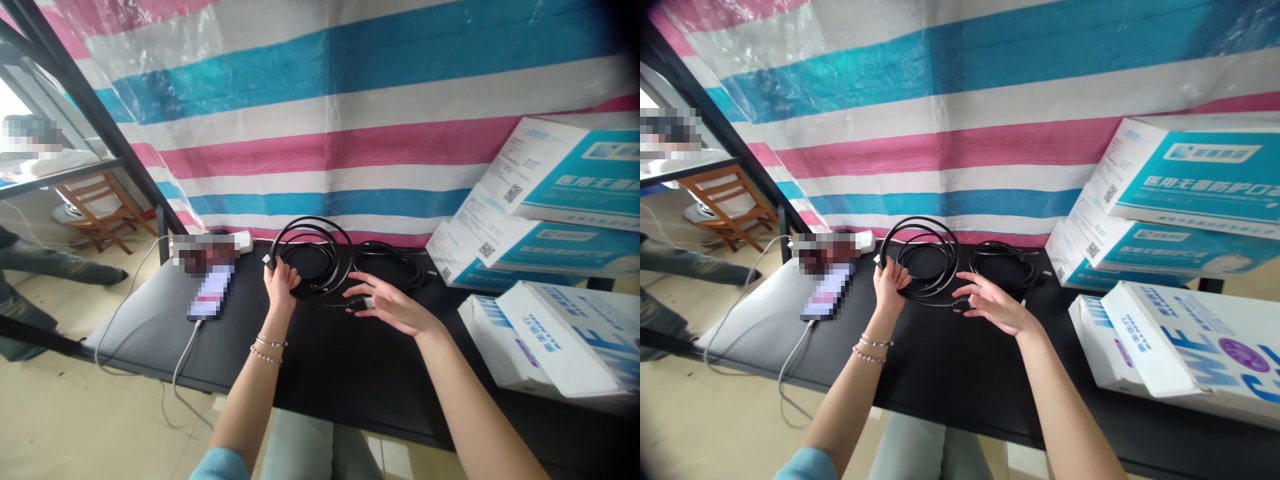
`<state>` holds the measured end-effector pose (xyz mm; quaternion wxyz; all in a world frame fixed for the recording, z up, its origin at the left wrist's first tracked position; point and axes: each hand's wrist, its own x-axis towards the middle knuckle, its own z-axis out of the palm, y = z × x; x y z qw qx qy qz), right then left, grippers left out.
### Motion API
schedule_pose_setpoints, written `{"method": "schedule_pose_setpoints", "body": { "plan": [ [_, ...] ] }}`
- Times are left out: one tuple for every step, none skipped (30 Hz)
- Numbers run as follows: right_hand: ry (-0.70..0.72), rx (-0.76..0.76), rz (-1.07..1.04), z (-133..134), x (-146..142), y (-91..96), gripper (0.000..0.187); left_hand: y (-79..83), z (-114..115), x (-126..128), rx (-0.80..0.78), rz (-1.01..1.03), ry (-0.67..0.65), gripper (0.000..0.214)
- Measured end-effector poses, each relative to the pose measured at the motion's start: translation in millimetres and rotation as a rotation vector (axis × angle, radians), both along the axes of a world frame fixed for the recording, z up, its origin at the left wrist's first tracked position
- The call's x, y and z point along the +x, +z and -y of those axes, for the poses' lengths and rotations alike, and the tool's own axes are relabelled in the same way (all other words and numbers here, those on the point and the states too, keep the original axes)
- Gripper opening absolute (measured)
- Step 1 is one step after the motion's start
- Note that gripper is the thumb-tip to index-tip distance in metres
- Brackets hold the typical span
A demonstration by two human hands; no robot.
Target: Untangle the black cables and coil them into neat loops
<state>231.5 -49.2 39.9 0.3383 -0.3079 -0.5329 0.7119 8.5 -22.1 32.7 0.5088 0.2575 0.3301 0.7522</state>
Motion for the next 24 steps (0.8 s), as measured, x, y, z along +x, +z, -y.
{"method": "schedule_pose_setpoints", "body": {
  "plan": [
    [0.041, -0.02, 0.006, 0.8, -0.3, 0.8, 0.079, 0.0, -0.3, -0.6, 0.011, 0.029, 0.018, 0.048],
    [0.076, -0.042, 0.01, 1.4, -0.9, 1.4, 0.08, 0.1, -0.4, -1.1, 0.022, 0.057, 0.032, 0.048],
    [0.1, -0.064, 0.014, 1.9, -2.0, 1.6, 0.08, 0.2, -0.5, -1.5, 0.032, 0.082, 0.041, 0.048],
    [0.107, -0.081, 0.014, 2.3, -3.6, 1.5, 0.079, 0.5, -0.3, -1.5, 0.039, 0.101, 0.043, 0.048],
    [0.098, -0.091, 0.011, 2.7, -5.6, 0.9, 0.076, 0.8, 0.0, -1.2, 0.044, 0.113, 0.038, 0.047],
    [0.076, -0.096, 0.003, 2.9, -8.0, 0.1, 0.073, 1.1, 0.5, -0.3, 0.047, 0.121, 0.027, 0.046],
    [0.046, -0.096, -0.01, 3.1, -10.7, -1.0, 0.069, 1.4, 1.1, 1.0, 0.048, 0.126, 0.012, 0.046],
    [0.015, -0.091, -0.031, 3.1, -13.5, -2.2, 0.065, 1.6, 1.9, 2.7, 0.048, 0.126, -0.009, 0.045],
    [-0.009, -0.085, -0.052, 3.1, -16.1, -3.5, 0.061, 1.7, 2.6, 4.7, 0.044, 0.123, -0.037, 0.045],
    [-0.039, -0.078, -0.069, 2.9, -18.4, -4.7, 0.057, 1.7, 3.4, 6.8, 0.038, 0.116, -0.072, 0.045],
    [-0.077, -0.07, -0.087, 2.6, -20.2, -5.8, 0.053, 1.6, 4.0, 8.7, 0.032, 0.108, -0.112, 0.045],
    [-0.112, -0.064, -0.099, 2.2, -21.7, -6.8, 0.049, 1.4, 4.6, 10.4, 0.025, 0.1, -0.151, 0.045],
    [-0.15, -0.059, -0.108, 1.8, -22.9, -7.7, 0.045, 1.3, 5.1, 11.6, 0.022, 0.093, -0.187, 0.044],
    [-0.185, -0.057, -0.116, 1.3, -23.9, -8.4, 0.042, 1.2, 5.5, 12.3, 0.024, 0.086, -0.218, 0.043],
    [-0.218, -0.06, -0.121, 0.8, -24.8, -9.0, 0.038, 1.2, 5.8, 12.5, 0.032, 0.08, -0.241, 0.042],
    [-0.251, -0.071, -0.127, 0.3, -25.9, -9.5, 0.035, 1.2, 6.1, 12.5, 0.042, 0.073, -0.259, 0.041],
    [-0.287, -0.089, -0.135, -0.2, -27.0, -9.9, 0.032, 1.3, 6.3, 12.3, 0.053, 0.063, -0.274, 0.041],
    [-0.332, -0.111, -0.149, -0.8, -28.3, -10.2, 0.029, 1.3, 6.6, 12.2, 0.062, 0.048, -0.289, 0.04],
    [-0.383, -0.136, -0.167, -1.5, -29.5, -10.5, 0.026, 1.2, 7.0, 12.4, 0.066, 0.03, -0.306, 0.038],
    [-0.44, -0.161, -0.186, -2.4, -30.6, -10.7, 0.024, 1.0, 7.4, 12.8, 0.067, 0.008, -0.324, 0.036],
    [-0.499, -0.18, -0.202, -3.3, -31.5, -11.0, 0.023, 0.6, 7.9, 13.6, 0.068, -0.017, -0.341, 0.033],
    [-0.553, -0.193, -0.211, -4.3, -32.0, -11.4, 0.023, 0.2, 8.4, 14.6, 0.068, -0.045, -0.358, 0.03],
    [-0.596, -0.197, -0.211, -5.4, -32.2, -11.9, 0.024, -0.4, 8.9, 15.8, 0.071, -0.076, -0.373, 0.027],
    [-0.622, -0.198, -0.2, -6.4, -32.1, -12.5, 0.025, -0.8, 9.3, 16.8, 0.076, -0.107, -0.385, 0.026]
  ]
}}
